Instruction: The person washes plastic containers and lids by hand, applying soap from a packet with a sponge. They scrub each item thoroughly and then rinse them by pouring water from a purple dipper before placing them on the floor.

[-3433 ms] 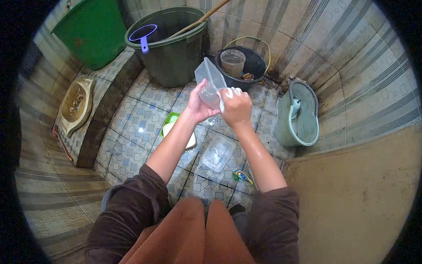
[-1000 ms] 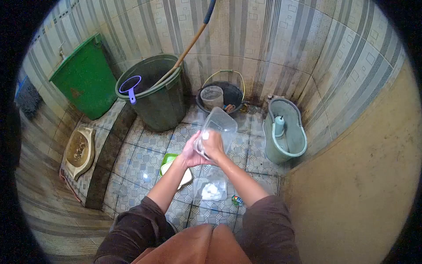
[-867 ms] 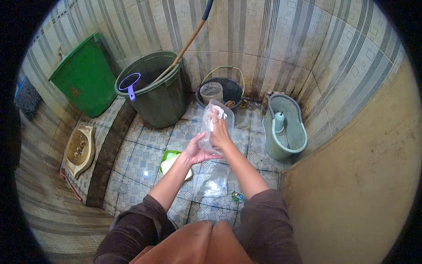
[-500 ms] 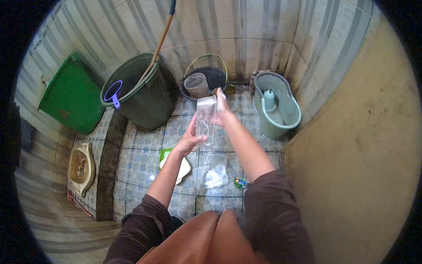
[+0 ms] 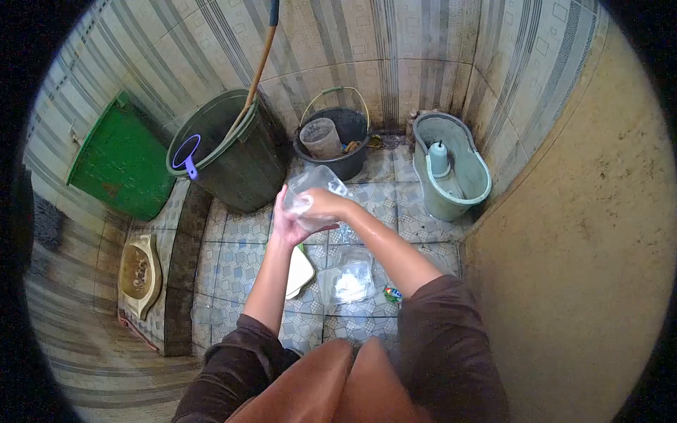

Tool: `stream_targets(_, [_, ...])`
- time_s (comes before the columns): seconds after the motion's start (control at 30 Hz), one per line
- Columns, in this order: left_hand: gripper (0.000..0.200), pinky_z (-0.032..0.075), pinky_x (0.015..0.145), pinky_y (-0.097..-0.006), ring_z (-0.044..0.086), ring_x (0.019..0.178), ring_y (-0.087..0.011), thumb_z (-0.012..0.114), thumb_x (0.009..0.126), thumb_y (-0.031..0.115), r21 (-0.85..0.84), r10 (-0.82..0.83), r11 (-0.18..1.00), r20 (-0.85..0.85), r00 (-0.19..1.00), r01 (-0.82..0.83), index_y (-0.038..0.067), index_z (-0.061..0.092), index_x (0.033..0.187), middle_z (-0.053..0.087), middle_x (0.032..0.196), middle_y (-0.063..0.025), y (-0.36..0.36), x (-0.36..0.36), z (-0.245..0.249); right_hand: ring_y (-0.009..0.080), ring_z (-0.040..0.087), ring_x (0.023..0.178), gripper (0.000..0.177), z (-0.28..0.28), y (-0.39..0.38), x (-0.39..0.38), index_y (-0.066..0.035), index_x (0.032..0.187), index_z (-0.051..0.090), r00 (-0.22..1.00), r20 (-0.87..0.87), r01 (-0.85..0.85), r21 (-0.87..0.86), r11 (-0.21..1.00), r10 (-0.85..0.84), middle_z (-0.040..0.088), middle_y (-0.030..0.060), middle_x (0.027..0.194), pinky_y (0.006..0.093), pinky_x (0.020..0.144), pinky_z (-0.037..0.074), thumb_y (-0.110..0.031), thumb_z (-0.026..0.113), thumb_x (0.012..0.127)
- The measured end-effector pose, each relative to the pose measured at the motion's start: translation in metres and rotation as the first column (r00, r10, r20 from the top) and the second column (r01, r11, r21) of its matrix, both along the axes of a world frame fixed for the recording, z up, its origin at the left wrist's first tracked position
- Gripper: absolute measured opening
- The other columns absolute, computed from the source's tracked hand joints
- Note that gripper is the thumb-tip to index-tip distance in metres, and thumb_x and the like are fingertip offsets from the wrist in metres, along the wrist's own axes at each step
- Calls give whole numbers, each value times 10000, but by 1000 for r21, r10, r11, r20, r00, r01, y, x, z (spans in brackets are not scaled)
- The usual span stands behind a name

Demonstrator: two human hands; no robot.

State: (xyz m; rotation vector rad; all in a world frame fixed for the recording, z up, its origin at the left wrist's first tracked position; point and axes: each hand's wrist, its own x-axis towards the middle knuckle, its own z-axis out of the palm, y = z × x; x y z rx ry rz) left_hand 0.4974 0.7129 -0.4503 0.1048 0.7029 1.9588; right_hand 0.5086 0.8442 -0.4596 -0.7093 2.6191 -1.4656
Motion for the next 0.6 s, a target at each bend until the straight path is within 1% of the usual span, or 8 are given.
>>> stream_targets(0.1, [581,335,856,-523,438,1032,-327,314,753,449,145,158,974,125,979,-176,55,376,1175,421,1161,-158,-2,-8,-18,312,456,975,349,-8,-11,4,-76,996,504,930,361,264,-529,806,-68,466,191,1075,369,811,375,-288,514,719])
stream_targets(0.17, [536,352,854,-493,452,1019,-303,355,723,389,59,199,978,20,980,-199,58,419,1140,448,1133,-147,-3,-3,-16,337,452,975,314,-11,-6,10,-82,1016,497,817,-281,558,162,814,-504,472,219,1043,389,823,372,-239,488,745])
stream_targets(0.2, [514,375,826,-460,472,981,-280,364,731,400,22,166,986,-37,985,-165,72,435,1119,472,1099,-124,-2,-4,-20,351,456,960,319,-33,-4,3,-83,1034,480,754,-360,623,125,772,-550,485,226,1007,403,808,384,-200,480,738])
stream_targets(0.27, [424,404,767,-398,500,890,-240,422,716,367,-64,140,987,-129,982,-149,88,491,1028,528,976,-84,-5,6,-11,319,487,935,339,-40,-11,-4,-78,1065,460,757,80,639,113,761,-648,515,199,981,387,795,393,-200,462,749])
stream_targets(0.3, [400,401,772,-395,500,887,-234,441,710,353,-98,252,959,-149,956,-268,86,502,1002,533,957,-79,-3,7,-23,319,487,935,339,-38,-16,-10,-78,1065,460,809,60,578,99,810,-585,515,199,981,387,795,393,-200,462,749])
stream_targets(0.33, [375,398,776,-392,500,884,-228,460,705,339,-127,365,912,-178,914,-389,84,513,975,538,937,-74,0,5,-34,269,501,905,368,-37,-17,-15,-77,1056,478,795,421,583,-330,742,-437,532,149,967,365,784,397,-315,402,786])
stream_targets(0.4, [365,394,786,-386,499,894,-216,456,727,284,-128,479,847,-232,846,-515,90,475,1036,521,984,-60,11,6,-15,214,532,856,511,-9,-17,-25,-54,1055,479,727,669,596,-727,340,156,546,84,947,364,766,420,-472,301,821])
stream_targets(0.6, [390,398,791,-398,502,928,-208,416,780,332,-171,310,914,-289,905,-368,127,415,1111,493,1065,-53,-3,-32,15,165,545,742,356,30,-5,-35,-58,995,516,832,540,253,-574,779,128,557,30,888,302,644,448,-37,556,641])
